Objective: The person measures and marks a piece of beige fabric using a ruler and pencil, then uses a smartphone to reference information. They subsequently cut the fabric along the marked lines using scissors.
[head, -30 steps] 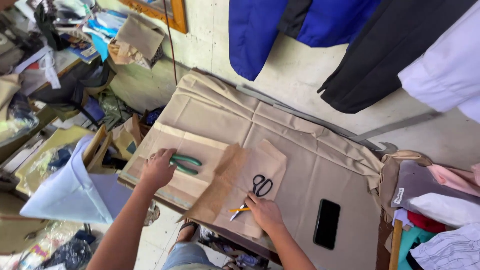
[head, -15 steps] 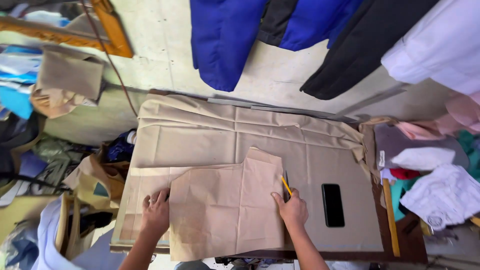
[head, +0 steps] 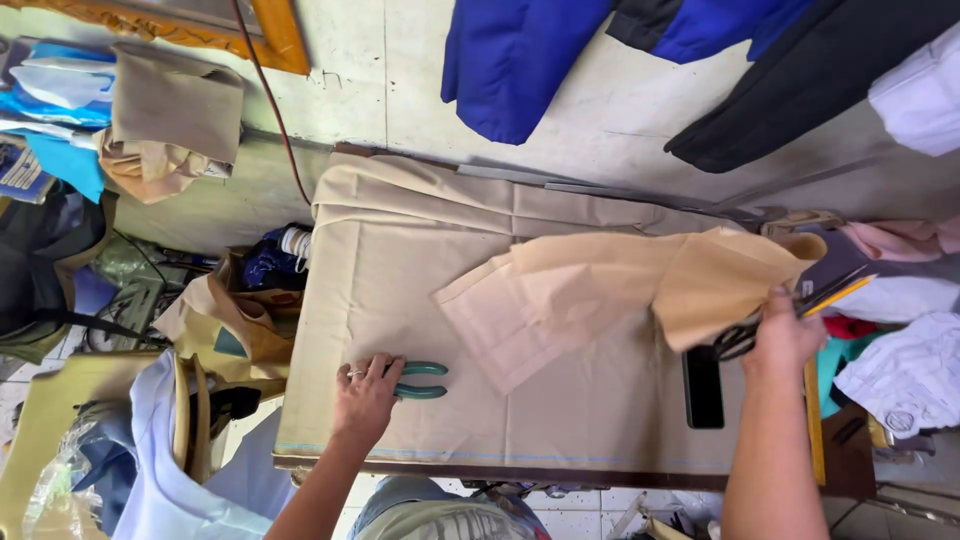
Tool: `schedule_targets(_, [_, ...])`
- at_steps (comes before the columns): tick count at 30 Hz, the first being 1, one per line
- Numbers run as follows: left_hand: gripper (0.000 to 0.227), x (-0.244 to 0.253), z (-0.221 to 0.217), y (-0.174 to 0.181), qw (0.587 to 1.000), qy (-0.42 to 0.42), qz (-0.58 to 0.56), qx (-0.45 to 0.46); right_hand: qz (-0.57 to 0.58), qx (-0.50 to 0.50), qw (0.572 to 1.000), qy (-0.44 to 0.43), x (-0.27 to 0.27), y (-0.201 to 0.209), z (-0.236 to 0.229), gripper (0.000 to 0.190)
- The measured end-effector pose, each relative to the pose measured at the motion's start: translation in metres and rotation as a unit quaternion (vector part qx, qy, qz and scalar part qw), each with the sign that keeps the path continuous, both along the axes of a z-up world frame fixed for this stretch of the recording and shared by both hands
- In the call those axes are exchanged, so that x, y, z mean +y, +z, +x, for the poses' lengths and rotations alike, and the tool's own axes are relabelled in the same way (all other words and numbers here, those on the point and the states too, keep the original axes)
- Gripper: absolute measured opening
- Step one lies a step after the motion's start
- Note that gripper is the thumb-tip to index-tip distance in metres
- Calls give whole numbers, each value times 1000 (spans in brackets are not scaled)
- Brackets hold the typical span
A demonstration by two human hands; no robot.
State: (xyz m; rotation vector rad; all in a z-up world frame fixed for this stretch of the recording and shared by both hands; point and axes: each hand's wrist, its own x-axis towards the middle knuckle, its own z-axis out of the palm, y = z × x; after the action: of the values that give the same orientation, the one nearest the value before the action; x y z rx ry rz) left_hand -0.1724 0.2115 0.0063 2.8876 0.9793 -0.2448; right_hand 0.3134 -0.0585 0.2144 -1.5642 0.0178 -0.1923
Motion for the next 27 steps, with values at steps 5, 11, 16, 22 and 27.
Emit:
schedule_targets(5, [105,-17,36,46,984,32,-139,-108,-17,22,999,35,17,26,-19,21])
schedule_targets(11, [140,-27,165,100,771,162,-515,-337,42,-4,971,236,77,136,-127,17])
schedule_targets(16, [153,22,259,28,580,161,-580,-549,110,40,935,335,72,218,-139,17])
schedule_targets(22, [128,139,281,53,603,1,-429,-673,102,225,931,270,44,226,-55,27])
schedule_targets(27, [11,204,264,75,795,-92,-37,-599,22,67,992,105,44,110,52,15])
